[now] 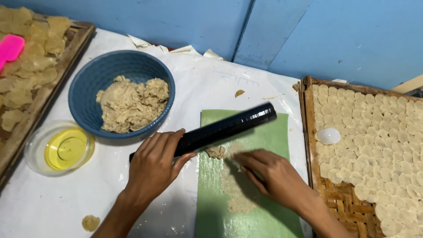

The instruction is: Flattening small balls of dough into thin discs using a rolling pin on a plastic sheet.

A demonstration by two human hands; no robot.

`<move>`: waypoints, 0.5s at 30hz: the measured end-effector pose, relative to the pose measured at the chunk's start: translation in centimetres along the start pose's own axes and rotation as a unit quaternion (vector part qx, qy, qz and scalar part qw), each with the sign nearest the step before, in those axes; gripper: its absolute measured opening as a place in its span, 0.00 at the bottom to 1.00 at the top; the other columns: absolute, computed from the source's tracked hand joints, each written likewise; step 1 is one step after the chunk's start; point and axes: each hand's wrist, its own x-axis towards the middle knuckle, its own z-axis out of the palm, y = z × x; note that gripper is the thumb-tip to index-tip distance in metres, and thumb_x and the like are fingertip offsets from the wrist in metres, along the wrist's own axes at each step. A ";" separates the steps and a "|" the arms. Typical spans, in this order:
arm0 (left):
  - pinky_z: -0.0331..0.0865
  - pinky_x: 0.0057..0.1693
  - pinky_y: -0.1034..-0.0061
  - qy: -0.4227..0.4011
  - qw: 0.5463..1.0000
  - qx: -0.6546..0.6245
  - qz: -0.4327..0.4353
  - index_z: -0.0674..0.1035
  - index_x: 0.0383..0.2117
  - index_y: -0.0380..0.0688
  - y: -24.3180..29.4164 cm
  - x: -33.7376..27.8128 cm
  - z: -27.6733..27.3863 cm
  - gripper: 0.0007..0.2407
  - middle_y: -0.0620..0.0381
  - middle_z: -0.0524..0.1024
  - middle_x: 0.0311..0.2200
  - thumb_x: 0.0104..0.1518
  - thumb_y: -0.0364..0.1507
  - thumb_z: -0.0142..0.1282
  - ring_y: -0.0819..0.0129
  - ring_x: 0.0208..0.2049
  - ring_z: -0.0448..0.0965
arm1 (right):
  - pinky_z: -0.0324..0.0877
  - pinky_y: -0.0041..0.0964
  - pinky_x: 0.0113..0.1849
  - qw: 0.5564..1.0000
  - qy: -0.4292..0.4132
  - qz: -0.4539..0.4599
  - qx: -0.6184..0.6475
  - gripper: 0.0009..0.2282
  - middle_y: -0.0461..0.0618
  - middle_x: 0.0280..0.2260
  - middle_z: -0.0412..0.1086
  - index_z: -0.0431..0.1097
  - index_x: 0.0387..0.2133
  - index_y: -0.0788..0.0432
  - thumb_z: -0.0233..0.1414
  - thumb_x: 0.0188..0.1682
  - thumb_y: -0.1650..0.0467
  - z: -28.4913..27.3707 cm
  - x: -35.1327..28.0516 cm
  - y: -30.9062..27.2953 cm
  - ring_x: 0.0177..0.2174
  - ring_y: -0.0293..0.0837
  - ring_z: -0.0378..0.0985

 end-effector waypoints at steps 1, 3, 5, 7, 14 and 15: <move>0.75 0.45 0.62 -0.027 0.999 0.015 0.029 0.78 0.49 0.33 -0.6 -0.2 0.8 0.24 0.46 0.81 0.38 0.54 0.42 0.63 0.57 0.38 0.81 | 0.75 0.47 0.47 0.998 -0.037 0.031 0.041 0.15 0.55 0.47 0.77 0.75 0.50 0.58 0.54 0.49 0.72 -0.7 -0.9 -0.7 0.44 0.54 0.81; 0.74 0.47 0.61 -0.055 0.996 0.016 0.064 0.78 0.50 0.34 0.0 0.1 1.4 0.24 0.46 0.81 0.38 0.54 0.41 0.63 0.57 0.39 0.80 | 0.75 0.46 0.47 0.997 -0.024 0.060 0.050 0.14 0.54 0.46 0.77 0.75 0.49 0.57 0.55 0.50 0.71 -0.8 -0.4 -1.0 0.44 0.52 0.81; 0.73 0.48 0.61 -0.079 0.992 0.018 0.101 0.78 0.50 0.35 0.5 0.6 2.0 0.24 0.47 0.80 0.38 0.53 0.41 0.63 0.57 0.40 0.79 | 0.76 0.44 0.47 0.994 -0.008 0.089 0.057 0.12 0.52 0.46 0.77 0.75 0.48 0.55 0.55 0.50 0.70 -0.6 0.7 -1.1 0.44 0.50 0.81; 0.71 0.50 0.60 -0.111 0.984 0.037 0.134 0.77 0.51 0.36 0.7 0.8 2.6 0.24 0.49 0.79 0.38 0.53 0.40 0.62 0.58 0.41 0.78 | 0.71 0.48 0.51 0.994 0.047 0.094 0.015 0.15 0.57 0.52 0.72 0.71 0.52 0.58 0.54 0.53 0.67 0.5 2.6 -1.0 0.50 0.54 0.76; 0.67 0.57 0.56 -0.141 0.984 0.042 0.102 0.74 0.57 0.39 0.2 0.1 4.0 0.26 0.49 0.78 0.45 0.54 0.41 0.61 0.57 0.49 0.76 | 0.54 0.55 0.62 0.994 -0.019 0.096 -0.045 0.23 0.62 0.64 0.58 0.62 0.62 0.60 0.39 0.59 0.60 5.7 2.6 1.2 0.64 0.58 0.58; 0.64 0.60 0.54 -0.132 0.984 0.048 0.106 0.73 0.58 0.38 0.2 0.2 4.2 0.27 0.46 0.77 0.48 0.55 0.42 0.59 0.55 0.53 0.74 | 0.52 0.55 0.63 0.993 -0.035 0.106 -0.045 0.23 0.62 0.66 0.56 0.60 0.64 0.60 0.36 0.60 0.60 5.6 2.8 1.3 0.65 0.58 0.56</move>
